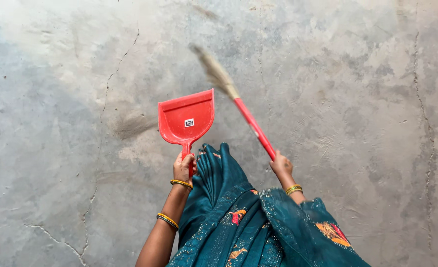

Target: The person sweeps a concrete floor using a traditional broom and a red dustpan. They move around the room, sweeping debris into a pile and maneuvering around furniture legs.

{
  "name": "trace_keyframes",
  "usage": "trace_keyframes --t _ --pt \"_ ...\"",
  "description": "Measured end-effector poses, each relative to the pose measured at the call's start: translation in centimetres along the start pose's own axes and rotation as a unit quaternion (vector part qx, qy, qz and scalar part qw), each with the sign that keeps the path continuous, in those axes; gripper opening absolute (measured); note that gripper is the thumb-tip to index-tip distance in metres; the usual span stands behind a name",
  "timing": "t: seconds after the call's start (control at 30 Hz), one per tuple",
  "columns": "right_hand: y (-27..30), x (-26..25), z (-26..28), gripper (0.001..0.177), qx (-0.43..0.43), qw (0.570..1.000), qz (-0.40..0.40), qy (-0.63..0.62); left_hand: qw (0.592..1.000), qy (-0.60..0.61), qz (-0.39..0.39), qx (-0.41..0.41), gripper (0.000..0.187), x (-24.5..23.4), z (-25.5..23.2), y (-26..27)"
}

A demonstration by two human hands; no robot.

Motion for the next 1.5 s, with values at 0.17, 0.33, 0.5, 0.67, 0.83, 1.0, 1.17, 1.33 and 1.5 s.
trace_keyframes --t 0.17,0.33,0.5,0.67,0.83,1.0,1.17,1.33,1.5 --pt "-1.7 -1.8 -3.9 0.032 0.181 0.974 -0.025 -0.133 1.0 -0.007 0.0 -0.001 0.013 1.0 0.5 -0.5" --pt "-7.2 -4.2 -6.3 0.04 0.285 0.928 0.061 -0.233 1.0 0.001 -0.009 -0.014 0.014 1.2 1.6 -0.5" --pt "-11.6 -3.5 -3.0 0.041 0.202 0.971 0.108 -0.072 0.999 0.003 -0.044 -0.023 0.013 1.3 2.3 -0.2" --pt "-13.3 0.2 5.4 0.025 0.015 0.999 0.04 0.032 0.998 0.031 -0.063 -0.009 0.013 2.0 2.5 0.6" --pt "-14.4 0.7 10.6 0.031 -0.109 0.993 0.031 -0.023 0.998 0.033 -0.055 0.01 0.013 2.9 1.8 0.4" --pt "-14.8 -1.9 7.6 0.047 -0.115 0.993 0.034 -0.016 0.998 0.04 -0.043 0.028 0.012 3.6 0.7 -1.2" --pt "-13.8 -4.6 2.0 0.049 -0.019 0.998 0.008 -0.061 0.999 0.024 -0.039 0.028 0.013 5.0 -0.6 -3.2" --pt "-16.4 -7.4 -1.1 0.039 0.126 0.966 0.038 -0.222 0.999 0.031 -0.023 0.014 0.013 6.3 -1.3 -6.0" --pt "-21.6 -10.1 -1.3 0.023 0.227 0.944 0.073 -0.229 0.999 0.027 -0.028 -0.001 0.014 7.2 -2.8 -8.7"
Point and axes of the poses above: each hand's wrist, its own y-axis away from the middle knuckle, its own x-axis out of the palm, z = x × y, the point moved 4 cm from there along -y, towards the middle knuckle, and after that the axes turned 7 degrees about -x, right-handed, at the moved point
